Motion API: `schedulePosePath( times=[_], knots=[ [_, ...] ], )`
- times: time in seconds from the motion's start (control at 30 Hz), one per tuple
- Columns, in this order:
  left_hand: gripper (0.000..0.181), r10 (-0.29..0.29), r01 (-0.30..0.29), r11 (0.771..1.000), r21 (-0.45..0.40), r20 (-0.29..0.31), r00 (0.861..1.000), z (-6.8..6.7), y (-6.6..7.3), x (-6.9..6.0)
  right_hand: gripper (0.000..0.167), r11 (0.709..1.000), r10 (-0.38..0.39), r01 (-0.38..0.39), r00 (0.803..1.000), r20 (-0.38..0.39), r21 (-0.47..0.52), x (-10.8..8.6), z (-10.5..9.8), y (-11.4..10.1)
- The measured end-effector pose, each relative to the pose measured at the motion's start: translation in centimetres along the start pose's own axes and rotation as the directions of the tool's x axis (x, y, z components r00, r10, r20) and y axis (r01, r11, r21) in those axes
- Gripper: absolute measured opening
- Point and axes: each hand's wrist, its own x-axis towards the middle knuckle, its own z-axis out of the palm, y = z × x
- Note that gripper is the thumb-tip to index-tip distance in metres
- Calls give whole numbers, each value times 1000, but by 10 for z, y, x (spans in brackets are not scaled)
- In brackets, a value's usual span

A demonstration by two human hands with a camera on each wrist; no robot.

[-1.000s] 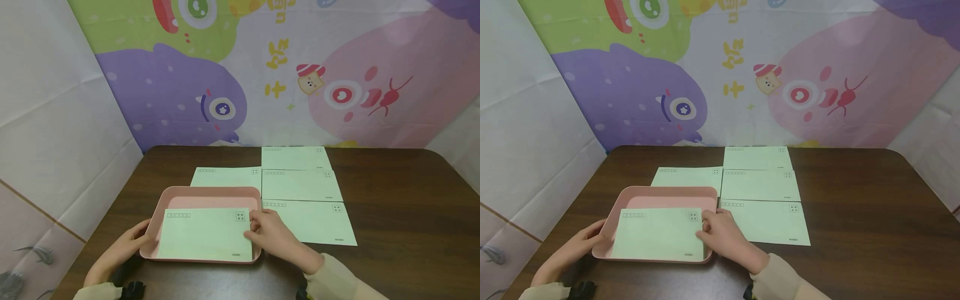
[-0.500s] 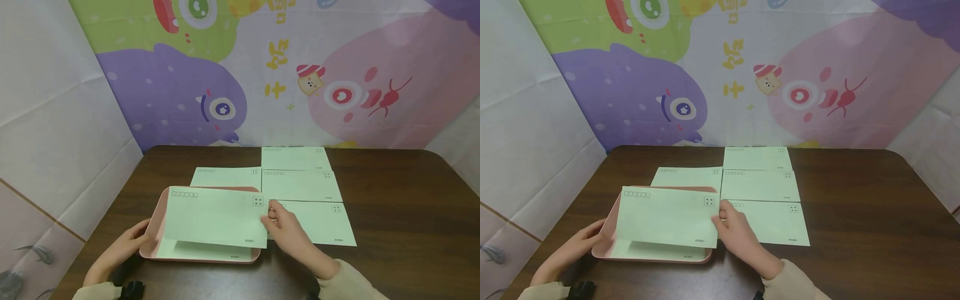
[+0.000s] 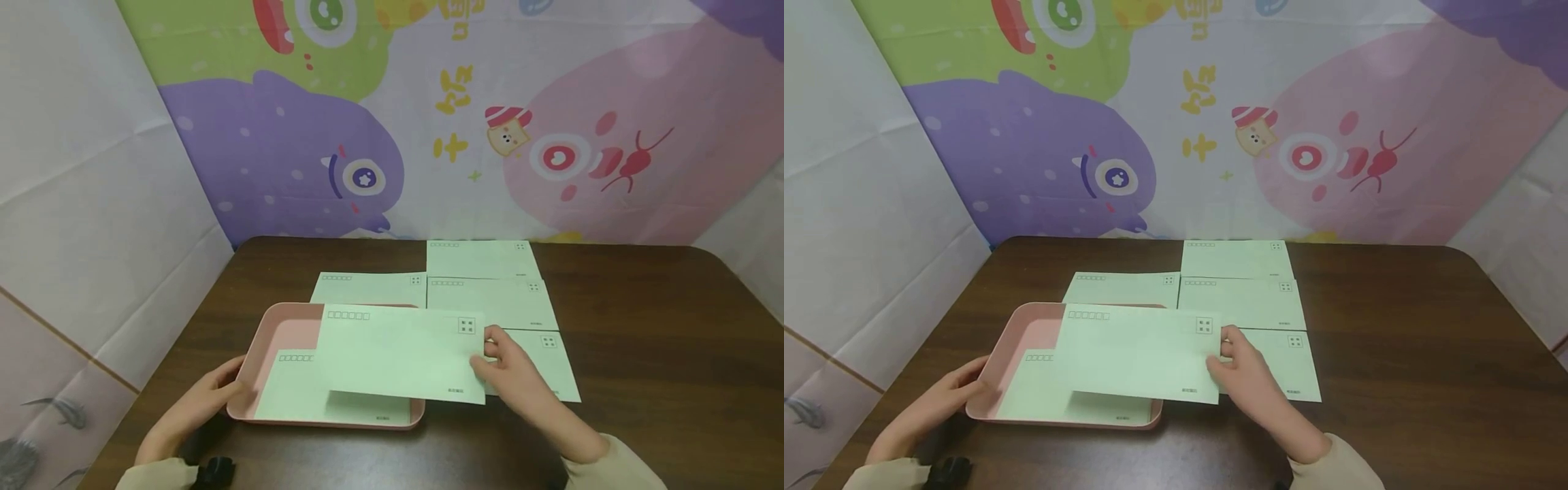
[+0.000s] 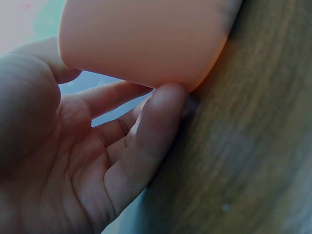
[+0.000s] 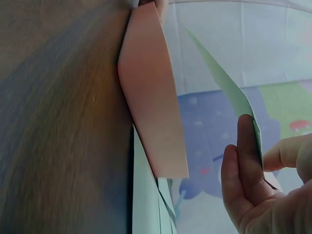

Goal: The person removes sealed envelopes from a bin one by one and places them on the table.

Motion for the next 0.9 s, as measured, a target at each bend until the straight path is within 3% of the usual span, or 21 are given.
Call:
schedulePosePath(
  times=[0.17,0.47,0.63,0.9],
  knots=[
    [60,5,-5,1000,16,-6,1000,-1,-1,0,22,999,40,-40,998,-40,-3,-6,-15,0],
    [60,4,-4,999,35,-7,1000,0,-3,2,47,991,92,-94,996,-17,-98,-25,-47,8],
    [59,24,-24,999,26,5,1000,0,-3,1,57,979,132,-127,991,25,-158,-37,-73,12],
    [60,17,-17,999,44,-14,1000,0,-1,1,61,959,229,-198,963,144,-203,-50,-114,20]
  ],
)
